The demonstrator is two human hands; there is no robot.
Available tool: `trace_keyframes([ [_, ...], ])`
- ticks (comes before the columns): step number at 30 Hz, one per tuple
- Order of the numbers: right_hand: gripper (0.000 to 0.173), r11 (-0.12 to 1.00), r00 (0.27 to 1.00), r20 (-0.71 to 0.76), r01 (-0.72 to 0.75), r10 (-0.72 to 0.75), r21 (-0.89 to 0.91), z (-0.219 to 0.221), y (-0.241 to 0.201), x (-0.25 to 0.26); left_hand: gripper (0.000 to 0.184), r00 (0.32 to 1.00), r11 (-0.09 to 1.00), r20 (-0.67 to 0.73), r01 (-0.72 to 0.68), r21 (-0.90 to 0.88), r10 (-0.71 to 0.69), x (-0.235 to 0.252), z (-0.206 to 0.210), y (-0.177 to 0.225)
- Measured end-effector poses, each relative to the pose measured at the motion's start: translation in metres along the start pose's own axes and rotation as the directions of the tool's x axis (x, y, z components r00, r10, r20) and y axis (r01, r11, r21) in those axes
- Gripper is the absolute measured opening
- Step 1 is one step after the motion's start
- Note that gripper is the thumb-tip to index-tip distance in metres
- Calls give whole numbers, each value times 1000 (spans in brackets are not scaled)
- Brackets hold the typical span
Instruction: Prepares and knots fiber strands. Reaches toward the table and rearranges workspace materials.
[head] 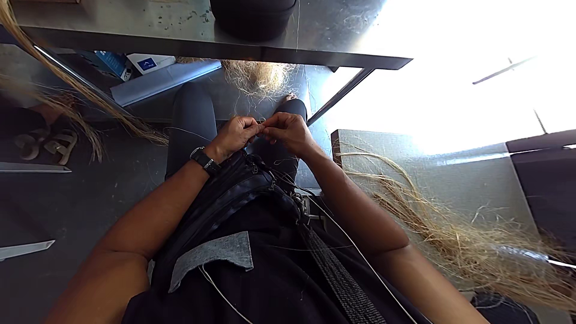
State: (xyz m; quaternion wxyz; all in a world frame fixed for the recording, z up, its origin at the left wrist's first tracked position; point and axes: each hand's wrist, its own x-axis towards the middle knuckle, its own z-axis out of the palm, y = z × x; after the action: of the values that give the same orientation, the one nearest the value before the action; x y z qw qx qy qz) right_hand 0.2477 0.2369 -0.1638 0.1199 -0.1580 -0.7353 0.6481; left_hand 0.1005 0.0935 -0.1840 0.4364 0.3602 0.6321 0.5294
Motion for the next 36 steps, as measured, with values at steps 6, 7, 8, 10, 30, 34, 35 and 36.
trace_keyframes([
  [6, 11, 999, 998, 64, -19, 17, 31, -7, -3, 0, 24, 997, 995, 71, 39, -93, -33, -2, -3, 1],
  [7, 11, 998, 997, 70, -30, 26, 51, -7, -3, 0, 24, 996, 995, 79, 39, -96, -31, -2, -3, 1],
  [8, 10, 996, 997, 74, -43, 38, 73, -7, -3, 0, 24, 996, 995, 84, 39, -94, -31, -2, -4, 1],
  [10, 10, 989, 994, 75, -83, 75, 119, -7, -2, 1, 25, 995, 995, 95, 39, -92, -30, -1, -4, 1],
  [30, 3, 902, 968, -7, -233, 252, 363, -4, 2, 2, 22, 994, 998, 98, -59, 11, 58, -1, -3, 2],
  [34, 6, 876, 957, -29, -252, 289, 410, -5, 1, 2, 21, 989, 994, 115, -98, 57, 91, -1, -3, 2],
  [35, 7, 872, 954, -30, -258, 297, 416, -5, 1, 2, 21, 989, 993, 117, -102, 62, 94, -1, -2, 2],
  [36, 8, 869, 952, -28, -267, 306, 417, -5, 0, 2, 21, 988, 992, 118, -104, 65, 96, -1, -2, 2],
])
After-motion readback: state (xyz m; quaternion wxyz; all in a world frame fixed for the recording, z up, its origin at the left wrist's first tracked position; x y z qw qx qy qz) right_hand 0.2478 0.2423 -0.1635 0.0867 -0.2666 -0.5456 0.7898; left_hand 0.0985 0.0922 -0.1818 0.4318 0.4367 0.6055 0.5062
